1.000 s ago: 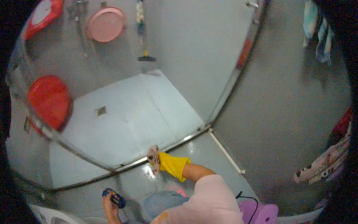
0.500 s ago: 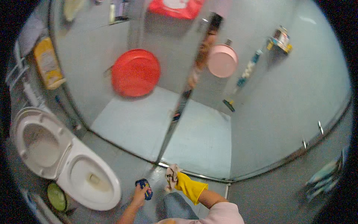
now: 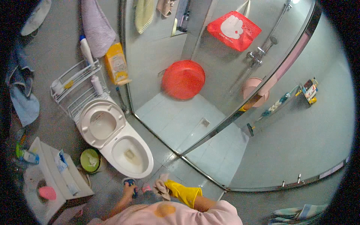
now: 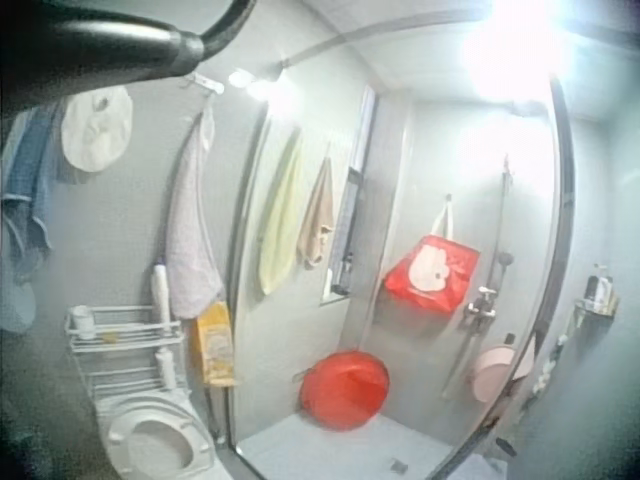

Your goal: The person cleans the bathroom floor and shower base using a cloth and a spray bottle. They then move to the sink to wash the cloth and a scrubbing tool under running water, and finally return to the shower area to spray and wipe the floor again.

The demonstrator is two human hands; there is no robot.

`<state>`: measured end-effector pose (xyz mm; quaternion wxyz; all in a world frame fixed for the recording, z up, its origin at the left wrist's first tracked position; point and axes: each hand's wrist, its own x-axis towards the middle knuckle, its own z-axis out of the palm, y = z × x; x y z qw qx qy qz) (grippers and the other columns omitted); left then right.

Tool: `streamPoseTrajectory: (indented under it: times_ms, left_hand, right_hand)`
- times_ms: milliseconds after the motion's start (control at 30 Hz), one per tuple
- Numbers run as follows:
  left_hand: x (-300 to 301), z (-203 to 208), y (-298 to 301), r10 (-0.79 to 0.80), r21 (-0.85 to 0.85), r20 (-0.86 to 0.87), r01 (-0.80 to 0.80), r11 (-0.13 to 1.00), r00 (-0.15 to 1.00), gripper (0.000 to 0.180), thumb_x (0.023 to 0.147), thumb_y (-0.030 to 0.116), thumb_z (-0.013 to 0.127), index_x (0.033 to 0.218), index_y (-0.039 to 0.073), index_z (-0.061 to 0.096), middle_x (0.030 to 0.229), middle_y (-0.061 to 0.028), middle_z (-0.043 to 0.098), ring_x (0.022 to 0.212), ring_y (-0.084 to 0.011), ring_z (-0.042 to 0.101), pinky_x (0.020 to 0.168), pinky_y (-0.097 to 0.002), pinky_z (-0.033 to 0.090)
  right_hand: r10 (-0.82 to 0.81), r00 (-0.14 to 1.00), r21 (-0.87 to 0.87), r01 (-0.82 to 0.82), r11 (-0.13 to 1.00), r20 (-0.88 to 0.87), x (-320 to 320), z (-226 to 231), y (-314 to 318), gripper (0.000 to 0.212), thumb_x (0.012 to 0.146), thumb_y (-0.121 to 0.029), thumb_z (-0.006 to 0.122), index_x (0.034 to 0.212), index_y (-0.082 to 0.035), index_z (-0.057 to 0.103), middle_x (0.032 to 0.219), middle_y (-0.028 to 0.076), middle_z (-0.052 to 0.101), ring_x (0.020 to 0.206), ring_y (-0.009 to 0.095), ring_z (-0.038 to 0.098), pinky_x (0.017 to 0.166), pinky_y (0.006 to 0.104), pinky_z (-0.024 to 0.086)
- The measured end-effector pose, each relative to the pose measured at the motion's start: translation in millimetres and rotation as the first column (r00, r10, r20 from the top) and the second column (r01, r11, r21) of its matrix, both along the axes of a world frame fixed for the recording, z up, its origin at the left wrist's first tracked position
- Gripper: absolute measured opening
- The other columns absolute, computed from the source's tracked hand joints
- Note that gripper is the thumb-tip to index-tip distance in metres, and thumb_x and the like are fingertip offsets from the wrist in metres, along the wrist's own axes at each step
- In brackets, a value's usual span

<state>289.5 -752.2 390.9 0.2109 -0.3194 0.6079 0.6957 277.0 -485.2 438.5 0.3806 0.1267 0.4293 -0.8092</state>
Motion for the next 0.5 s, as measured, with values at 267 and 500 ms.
streamPoseTrajectory:
  times_ms: [267, 500]
  left_hand:
    - [76.5, 93.8, -49.4, 0.418, 0.027, -0.053, -0.417, 0.909, 0.907, 0.021, 0.074, -0.001, 0.054, 0.092, 0.002, 0.042, 0.069, -0.0076, 0.053, 0.054, -0.0152, 0.051, 0.05, -0.0281, 0.042]
    - [182.6, 147.1, -54.6, 0.65, 0.005, -0.116, -0.654, 0.757, 0.751, 0.022, 0.077, 0.001, 0.057, 0.098, 0.001, 0.049, 0.083, -0.0084, 0.057, 0.061, -0.0149, 0.056, 0.055, -0.0284, 0.048]
  right_hand:
    - [-0.131, 0.98, 0.431, 0.055, 0.901, 0.15, 3.3, 61.7, 22.3, 0.028, 0.081, -0.017, 0.064, 0.107, -0.007, 0.056, 0.095, 0.008, 0.061, 0.077, 0.019, 0.06, 0.063, 0.0321, 0.049]
    - [0.011, 1.0, 0.513, -0.004, 0.858, -0.01, 1.3, 68.3, 60.4, 0.048, 0.057, -0.03, 0.074, 0.089, -0.009, 0.045, 0.078, 0.001, 0.052, 0.068, 0.016, 0.05, 0.061, 0.0286, 0.043]
